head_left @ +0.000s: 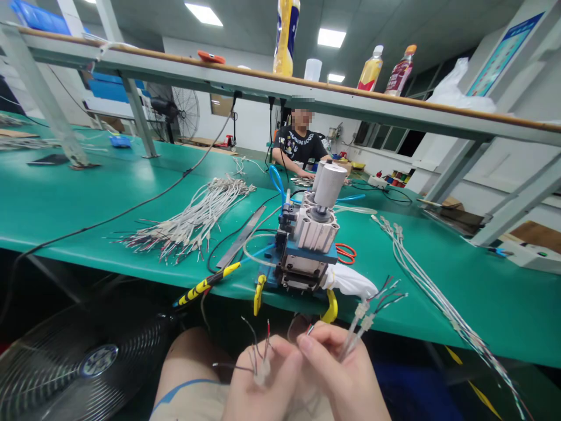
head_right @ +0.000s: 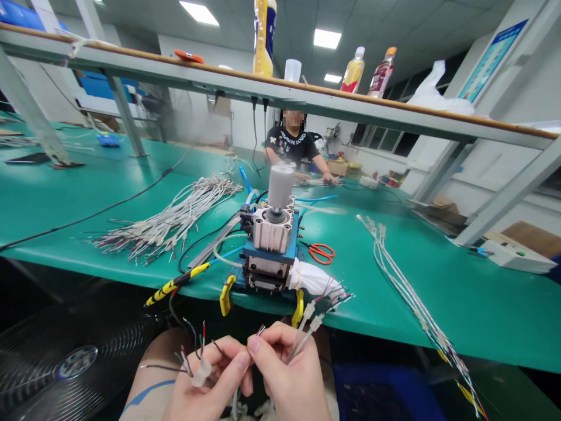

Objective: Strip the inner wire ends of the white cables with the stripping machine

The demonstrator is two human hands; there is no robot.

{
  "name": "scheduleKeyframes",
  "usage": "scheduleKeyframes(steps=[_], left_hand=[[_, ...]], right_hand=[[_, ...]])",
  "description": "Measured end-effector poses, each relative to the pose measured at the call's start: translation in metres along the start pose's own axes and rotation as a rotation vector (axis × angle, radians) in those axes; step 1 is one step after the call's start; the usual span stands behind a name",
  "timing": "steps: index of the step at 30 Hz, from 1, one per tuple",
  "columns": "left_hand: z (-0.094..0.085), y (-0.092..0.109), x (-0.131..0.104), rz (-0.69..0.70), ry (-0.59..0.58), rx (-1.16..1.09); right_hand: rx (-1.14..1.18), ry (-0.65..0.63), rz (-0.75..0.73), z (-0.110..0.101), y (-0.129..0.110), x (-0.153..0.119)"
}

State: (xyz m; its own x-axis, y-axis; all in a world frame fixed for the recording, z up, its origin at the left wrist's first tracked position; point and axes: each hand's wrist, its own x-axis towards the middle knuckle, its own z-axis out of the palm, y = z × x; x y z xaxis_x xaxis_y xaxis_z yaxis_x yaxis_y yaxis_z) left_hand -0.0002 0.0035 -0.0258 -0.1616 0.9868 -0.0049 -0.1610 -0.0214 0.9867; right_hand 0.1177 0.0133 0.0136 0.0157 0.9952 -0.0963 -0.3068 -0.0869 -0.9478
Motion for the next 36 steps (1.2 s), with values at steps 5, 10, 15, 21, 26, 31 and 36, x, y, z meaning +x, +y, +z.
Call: scheduleKeyframes(steps=[5,10,15,21,26,31,36], left_hand=[[-0.001,0.003,-0.001,-0.034,-0.021,0.001],[-0.001,0.014,0.0,-0.12,-0.128,-0.068],[-0.009,0.035,0.0,-0.114,-0.242,-0.027],[-0.009,0.027,0.0,-0.092,-0.353,0.039],[-0.005,0.013,-0.001,-0.078,-0.289,0.022],[0.003,0.008,-0.001,-0.136,-0.21,-0.116],[0.011,0.008,0.001,-0.223,-0.134,-0.268]], right_hand=[[-0.04,0.019,-0.038,-0.007,0.002,0.004],[-0.204,-0.102,-0.089,-0.014,-0.016,0.004],[-0.563,-0.265,-0.152,-0.032,-0.036,0.002],[-0.487,-0.202,-0.138,-0.033,-0.03,0.004],[-0.247,-0.07,-0.131,-0.024,-0.011,0.009],[0.057,-0.032,0.067,-0.015,-0.005,0.013],[0.136,-0.039,0.113,-0.01,-0.006,0.015]])
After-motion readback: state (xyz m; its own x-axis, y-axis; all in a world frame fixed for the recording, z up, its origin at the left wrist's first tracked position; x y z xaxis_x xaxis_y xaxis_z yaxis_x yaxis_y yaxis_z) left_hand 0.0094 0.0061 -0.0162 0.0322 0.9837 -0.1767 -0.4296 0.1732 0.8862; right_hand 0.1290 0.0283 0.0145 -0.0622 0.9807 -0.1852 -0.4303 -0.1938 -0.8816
